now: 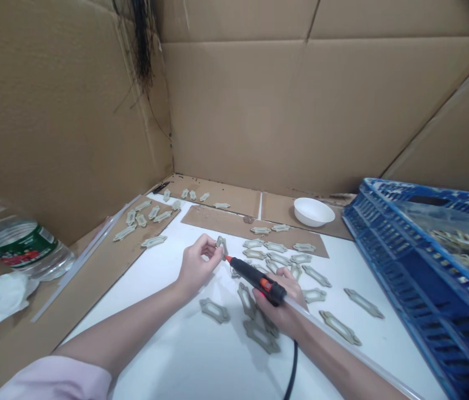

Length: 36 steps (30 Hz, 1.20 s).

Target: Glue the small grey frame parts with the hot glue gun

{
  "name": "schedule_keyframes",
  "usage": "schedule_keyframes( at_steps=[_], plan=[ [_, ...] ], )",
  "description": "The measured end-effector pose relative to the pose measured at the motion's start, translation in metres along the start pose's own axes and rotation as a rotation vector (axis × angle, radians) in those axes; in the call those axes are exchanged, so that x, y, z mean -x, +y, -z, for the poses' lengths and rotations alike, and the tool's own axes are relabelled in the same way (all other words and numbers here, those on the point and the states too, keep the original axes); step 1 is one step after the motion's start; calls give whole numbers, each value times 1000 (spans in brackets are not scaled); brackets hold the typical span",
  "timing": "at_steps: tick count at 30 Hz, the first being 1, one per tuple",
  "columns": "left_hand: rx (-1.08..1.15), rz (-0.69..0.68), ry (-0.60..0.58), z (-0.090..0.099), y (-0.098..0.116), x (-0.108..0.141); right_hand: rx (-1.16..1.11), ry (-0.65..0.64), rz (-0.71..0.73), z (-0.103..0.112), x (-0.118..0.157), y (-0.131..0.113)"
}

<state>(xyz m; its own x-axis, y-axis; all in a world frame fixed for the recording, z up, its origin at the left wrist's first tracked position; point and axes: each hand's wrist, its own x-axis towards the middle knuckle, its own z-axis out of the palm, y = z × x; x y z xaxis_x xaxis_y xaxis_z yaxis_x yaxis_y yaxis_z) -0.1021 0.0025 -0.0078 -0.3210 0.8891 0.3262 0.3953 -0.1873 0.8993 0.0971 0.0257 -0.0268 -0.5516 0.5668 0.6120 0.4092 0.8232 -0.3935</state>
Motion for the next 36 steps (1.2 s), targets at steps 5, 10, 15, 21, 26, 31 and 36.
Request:
schedule_keyframes(
  at_steps=[5,10,15,21,26,31,36],
  plan=[
    [-2,-28,-5,-1,-1,0,20,-15,-13,0,0,-1],
    [-14,-42,-18,-1,-2,1,34,-36,-30,2,-2,-1],
    [-38,-54,-34,0,-3,0,57,-58,-42,2,-2,-1],
    [-21,-39,-13,3,-6,-3,74,-31,-62,4,-3,-4],
    [-34,-50,-22,3,-7,-3,32,3,-26,2,-1,-1],
    [-27,-51,-28,1,-5,-1,20,-14,-9,2,-1,-1],
    [-21,-49,-35,1,-1,0,28,-36,-30,3,-1,-1]
  ],
)
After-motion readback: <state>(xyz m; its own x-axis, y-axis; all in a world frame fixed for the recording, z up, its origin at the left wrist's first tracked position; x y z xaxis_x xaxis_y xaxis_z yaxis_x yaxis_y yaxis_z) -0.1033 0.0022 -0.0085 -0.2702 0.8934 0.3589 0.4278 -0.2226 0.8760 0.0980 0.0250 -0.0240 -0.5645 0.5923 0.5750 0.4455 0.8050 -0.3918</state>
